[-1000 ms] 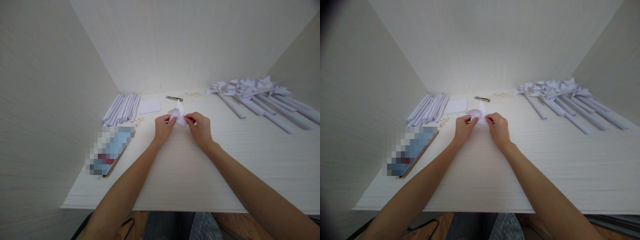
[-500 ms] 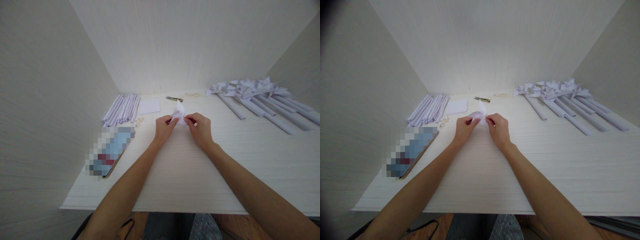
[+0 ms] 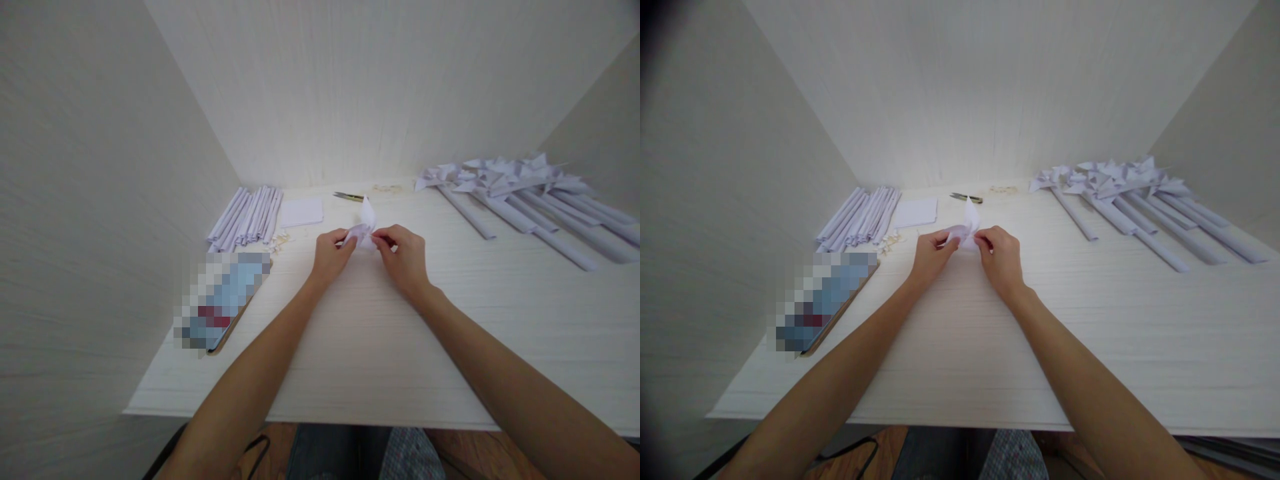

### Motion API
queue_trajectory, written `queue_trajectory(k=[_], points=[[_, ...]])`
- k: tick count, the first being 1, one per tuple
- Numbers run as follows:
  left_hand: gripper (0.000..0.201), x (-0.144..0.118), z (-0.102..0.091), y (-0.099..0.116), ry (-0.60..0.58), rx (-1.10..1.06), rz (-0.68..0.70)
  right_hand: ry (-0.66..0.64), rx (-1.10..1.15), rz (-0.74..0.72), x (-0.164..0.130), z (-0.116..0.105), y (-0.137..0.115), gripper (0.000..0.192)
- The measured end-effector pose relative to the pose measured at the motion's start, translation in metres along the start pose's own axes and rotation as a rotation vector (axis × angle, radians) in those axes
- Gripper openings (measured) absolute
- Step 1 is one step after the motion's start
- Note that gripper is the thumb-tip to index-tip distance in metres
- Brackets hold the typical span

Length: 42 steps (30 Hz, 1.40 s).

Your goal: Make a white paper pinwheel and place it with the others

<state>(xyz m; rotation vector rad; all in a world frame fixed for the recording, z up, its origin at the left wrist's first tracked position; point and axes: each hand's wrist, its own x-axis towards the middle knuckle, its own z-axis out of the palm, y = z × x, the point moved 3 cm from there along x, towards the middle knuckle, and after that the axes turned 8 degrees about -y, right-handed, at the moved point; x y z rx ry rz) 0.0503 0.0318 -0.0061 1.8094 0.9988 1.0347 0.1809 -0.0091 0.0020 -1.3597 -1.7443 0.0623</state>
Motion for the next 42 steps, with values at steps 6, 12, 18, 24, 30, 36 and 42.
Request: queue_trajectory(k=[6, 12, 18, 24, 30, 36, 42], points=[[0.016, -0.001, 0.0004, 0.0027, 0.005, 0.02, 0.0, -0.001, -0.051, -0.044, -0.0009, 0.0007, -0.0006, 0.014], [0.015, -0.0014, 0.0012, 0.0042, 0.01, 0.105, 0.033, -0.04, -0.15, -0.117, -0.0023, 0.0016, -0.0046, 0.019], [0.017, -0.0012, 0.0009, 0.004, 0.018, 0.161, 0.08, -0.055, -0.175, -0.112, -0.0024, 0.0025, -0.0061, 0.019], [0.017, -0.0017, 0.0015, 0.0038, 0.017, 0.185, 0.099, -0.058, -0.141, 0.009, -0.0018, 0.0043, -0.0022, 0.016], [0.017, -0.0022, 0.0016, 0.0044, 0.014, 0.222, 0.137, -0.05, -0.143, 0.014, -0.002, 0.0043, -0.0019, 0.019], [0.017, -0.0015, 0.0015, 0.0041, 0.029, 0.245, 0.118, -0.054, -0.113, -0.054, -0.0034, 0.0047, -0.0056, 0.017], [0.019, -0.0009, 0.0019, 0.0029, 0.036, 0.224, 0.101, -0.06, -0.108, -0.054, -0.0022, 0.0044, -0.0061, 0.017]])
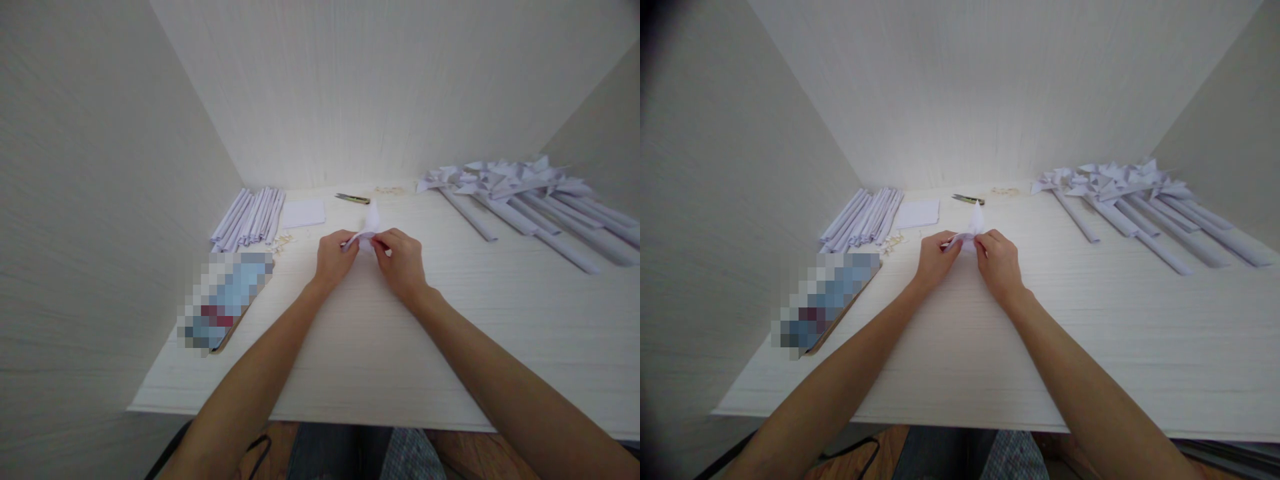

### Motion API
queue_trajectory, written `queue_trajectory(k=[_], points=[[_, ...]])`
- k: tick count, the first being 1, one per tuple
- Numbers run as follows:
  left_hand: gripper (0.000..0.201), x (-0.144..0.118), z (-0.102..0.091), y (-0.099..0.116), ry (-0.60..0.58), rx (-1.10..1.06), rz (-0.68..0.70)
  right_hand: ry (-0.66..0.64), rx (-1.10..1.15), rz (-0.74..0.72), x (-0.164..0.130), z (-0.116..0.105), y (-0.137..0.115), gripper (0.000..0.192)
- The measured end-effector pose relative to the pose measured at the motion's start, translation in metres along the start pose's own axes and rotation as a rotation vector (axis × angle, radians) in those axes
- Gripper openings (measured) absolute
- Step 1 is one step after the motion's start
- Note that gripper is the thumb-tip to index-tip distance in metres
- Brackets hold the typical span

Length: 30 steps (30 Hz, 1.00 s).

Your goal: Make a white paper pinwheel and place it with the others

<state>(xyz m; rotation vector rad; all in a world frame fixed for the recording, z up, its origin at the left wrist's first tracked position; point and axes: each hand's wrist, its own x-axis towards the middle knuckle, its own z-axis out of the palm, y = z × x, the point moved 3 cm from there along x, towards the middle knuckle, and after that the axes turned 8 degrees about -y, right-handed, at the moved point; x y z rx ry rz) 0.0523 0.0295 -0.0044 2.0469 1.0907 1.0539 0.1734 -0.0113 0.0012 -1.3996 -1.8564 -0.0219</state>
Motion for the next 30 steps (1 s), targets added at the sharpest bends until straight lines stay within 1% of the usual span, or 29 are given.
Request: queue_trajectory(k=[13, 19, 30], points=[[0.019, -0.001, -0.0013, 0.0014, 0.015, -0.008, -0.025, -0.001, -0.029, -0.025, -0.0009, 0.003, 0.0, 0.025], [0.017, -0.0002, -0.0027, 0.0001, 0.036, 0.048, -0.021, 0.047, -0.003, 0.014, -0.0006, 0.0009, 0.001, 0.019], [0.016, -0.0007, -0.0023, 0.0023, 0.03, 0.066, -0.013, -0.002, -0.1, 0.041, -0.002, 0.0014, -0.0002, 0.023]])
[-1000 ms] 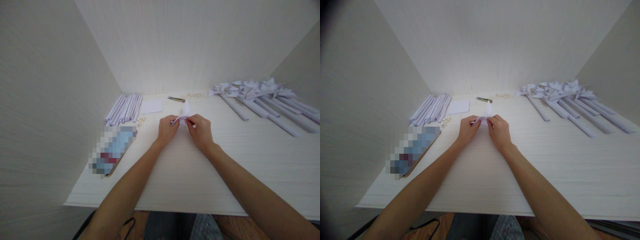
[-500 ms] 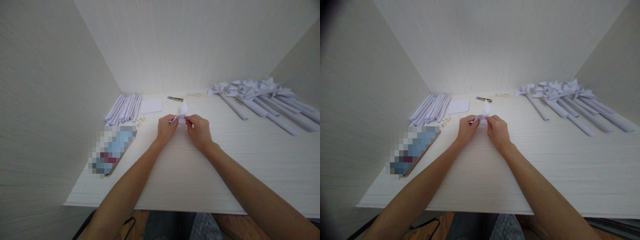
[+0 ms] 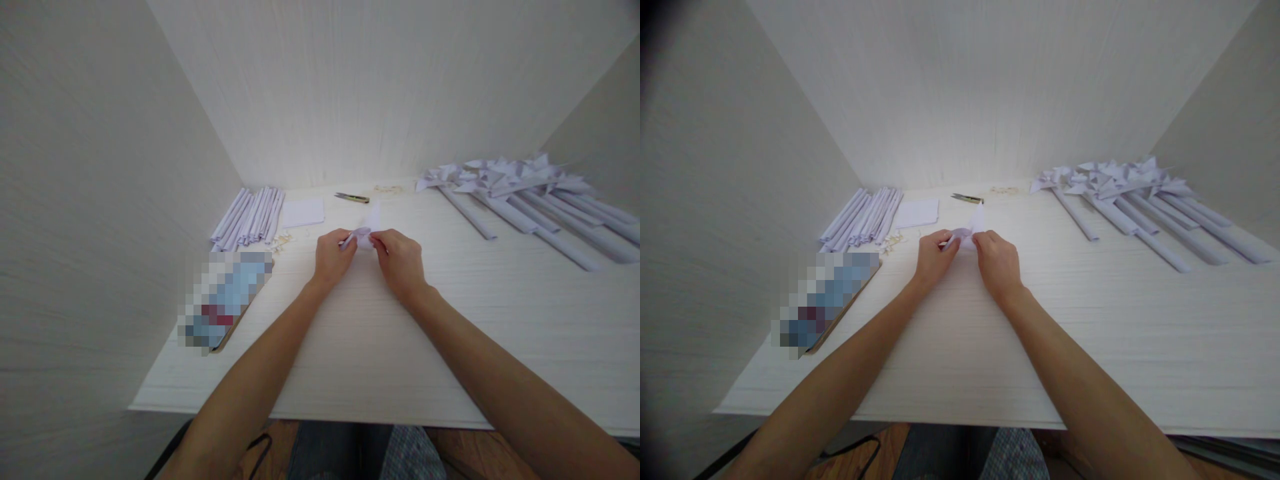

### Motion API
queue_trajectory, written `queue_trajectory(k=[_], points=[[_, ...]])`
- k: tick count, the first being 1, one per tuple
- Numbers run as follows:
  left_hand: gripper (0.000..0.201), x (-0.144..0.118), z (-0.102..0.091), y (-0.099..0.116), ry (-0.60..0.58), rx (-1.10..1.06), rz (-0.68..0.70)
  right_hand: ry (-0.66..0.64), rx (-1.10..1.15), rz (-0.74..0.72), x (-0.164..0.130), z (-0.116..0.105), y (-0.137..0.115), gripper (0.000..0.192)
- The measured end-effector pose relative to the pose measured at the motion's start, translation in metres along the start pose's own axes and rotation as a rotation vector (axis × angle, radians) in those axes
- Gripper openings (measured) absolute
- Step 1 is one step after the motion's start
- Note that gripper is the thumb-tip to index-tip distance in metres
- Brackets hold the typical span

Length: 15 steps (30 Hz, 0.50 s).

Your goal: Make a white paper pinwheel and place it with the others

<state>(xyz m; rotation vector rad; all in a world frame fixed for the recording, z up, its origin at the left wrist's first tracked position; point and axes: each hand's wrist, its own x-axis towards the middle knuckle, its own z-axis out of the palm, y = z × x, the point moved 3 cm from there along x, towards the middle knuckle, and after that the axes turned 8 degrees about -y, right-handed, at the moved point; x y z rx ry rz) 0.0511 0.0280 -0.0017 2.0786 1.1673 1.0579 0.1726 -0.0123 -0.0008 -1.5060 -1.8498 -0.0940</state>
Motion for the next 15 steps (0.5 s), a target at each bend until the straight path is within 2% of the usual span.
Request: queue_trajectory(k=[5, 15], points=[[0.016, 0.0002, -0.0007, 0.0008, 0.012, -0.004, -0.004, 0.034, -0.012, -0.026, 0.0007, -0.002, -0.0017, 0.025], [0.016, 0.0005, -0.0007, -0.0018, 0.012, -0.031, -0.043, 0.01, -0.014, -0.059, 0.0005, 0.0011, -0.0024, 0.027]])
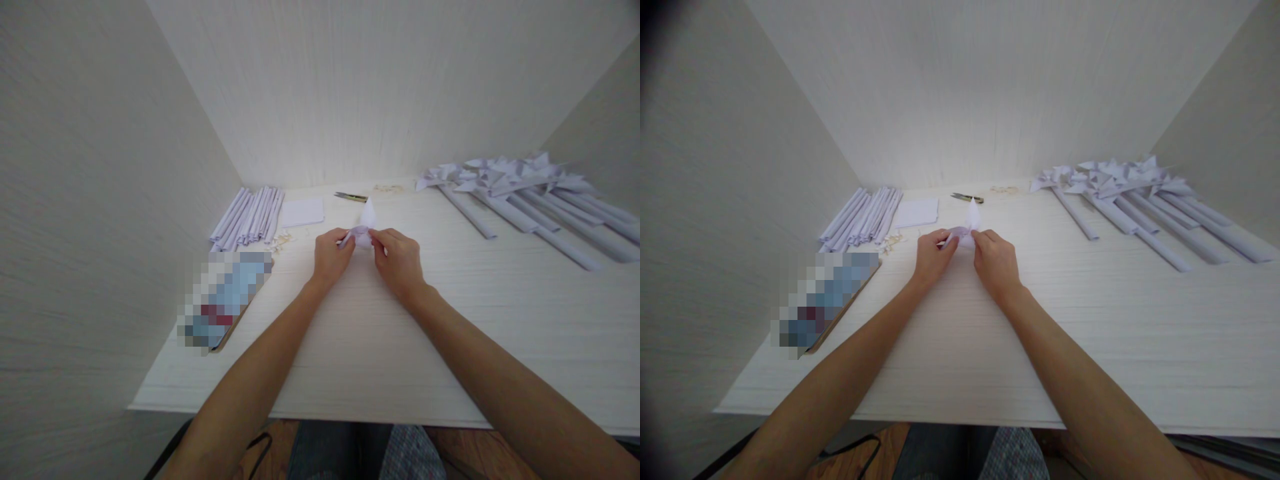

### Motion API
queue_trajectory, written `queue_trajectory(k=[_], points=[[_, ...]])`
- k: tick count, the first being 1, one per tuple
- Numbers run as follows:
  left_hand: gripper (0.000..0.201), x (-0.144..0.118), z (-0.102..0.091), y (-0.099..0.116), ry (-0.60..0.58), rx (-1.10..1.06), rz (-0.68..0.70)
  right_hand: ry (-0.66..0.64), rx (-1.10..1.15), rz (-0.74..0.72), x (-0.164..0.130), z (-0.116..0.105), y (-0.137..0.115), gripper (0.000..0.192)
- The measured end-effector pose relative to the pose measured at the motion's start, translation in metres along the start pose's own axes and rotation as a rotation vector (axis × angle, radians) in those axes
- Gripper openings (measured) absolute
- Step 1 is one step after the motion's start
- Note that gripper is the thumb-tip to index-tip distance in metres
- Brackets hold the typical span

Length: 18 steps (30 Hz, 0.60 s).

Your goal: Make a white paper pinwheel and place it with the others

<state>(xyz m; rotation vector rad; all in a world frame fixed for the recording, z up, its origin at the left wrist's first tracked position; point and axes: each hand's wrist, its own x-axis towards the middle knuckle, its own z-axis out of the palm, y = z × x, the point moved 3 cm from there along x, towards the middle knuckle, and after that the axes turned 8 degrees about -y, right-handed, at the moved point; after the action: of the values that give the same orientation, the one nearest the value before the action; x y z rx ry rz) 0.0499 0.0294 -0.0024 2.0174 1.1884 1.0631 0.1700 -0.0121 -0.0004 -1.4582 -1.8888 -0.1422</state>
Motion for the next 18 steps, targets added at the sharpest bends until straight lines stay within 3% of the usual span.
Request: queue_trajectory(k=[18], points=[[0.016, 0.0003, -0.0002, 0.0003, 0.003, 0.013, -0.008, 0.053, 0.161, 0.022, 0.0008, -0.0009, 0.0034, 0.016]])
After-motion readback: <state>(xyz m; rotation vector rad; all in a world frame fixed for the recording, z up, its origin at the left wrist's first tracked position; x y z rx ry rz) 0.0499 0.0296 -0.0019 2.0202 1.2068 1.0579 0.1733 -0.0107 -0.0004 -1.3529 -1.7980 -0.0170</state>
